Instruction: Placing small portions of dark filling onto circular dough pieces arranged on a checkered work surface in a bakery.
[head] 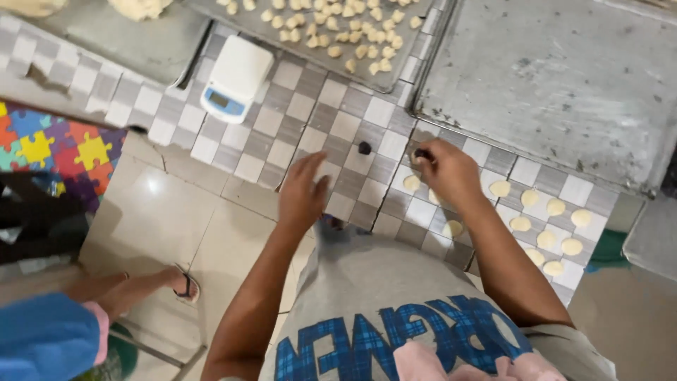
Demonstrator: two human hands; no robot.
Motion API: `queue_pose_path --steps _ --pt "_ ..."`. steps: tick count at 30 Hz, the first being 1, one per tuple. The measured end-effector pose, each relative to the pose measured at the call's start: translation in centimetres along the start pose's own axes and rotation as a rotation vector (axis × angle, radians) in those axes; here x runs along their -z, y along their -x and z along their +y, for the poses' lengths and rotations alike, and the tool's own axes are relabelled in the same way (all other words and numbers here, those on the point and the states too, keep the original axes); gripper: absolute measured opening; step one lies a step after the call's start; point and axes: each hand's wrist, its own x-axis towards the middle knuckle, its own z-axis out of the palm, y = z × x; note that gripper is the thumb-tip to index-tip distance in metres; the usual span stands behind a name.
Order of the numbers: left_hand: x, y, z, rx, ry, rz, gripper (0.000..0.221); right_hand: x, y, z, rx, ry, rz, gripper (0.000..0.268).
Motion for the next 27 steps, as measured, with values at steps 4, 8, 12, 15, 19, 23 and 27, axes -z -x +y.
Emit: queue_pose_path --steps 4,8,12,15,19,23,27 --pt "-7.6 -5.0 -1.3 -0.403 -0.525 -0.347 0.058 0.7 -0.4 -1.1 -0.025 0.212 -0.077 0.025" --pt "-10.5 -7.0 -2.7 -0.629 -0.556 -0.319 0.021 4.1 1.9 -0.8 -0.215 -0.038 0.014 0.036" --pt "-11.9 -6.4 2.2 -0.679 -0.16 -0.444 0.03 3.3 3.8 -1.9 -0.399 -0.604 0.034 0.035" --pt "-12.2 -5.8 5.4 -0.718 -0.026 -0.536 0.045 0.0 4.9 -1.5 -0.506 -0.987 0.153 0.032" --pt "-11.8 -7.3 3.9 -0.688 0.073 -0.576 0.064 -0.4 5.9 0.3 -0.444 -0.688 0.419 0.027" --pt "-9.9 -11.3 -1.0 -0.654 -0.007 -0.516 0.06 -1.3 4.0 1.2 -0.25 -0.099 0.467 0.023" --pt "-6.5 -15.4 -2.8 -0.624 -0.099 -0.346 0.045 -2.4 2.9 1.2 -0.222 0.27 0.331 0.033"
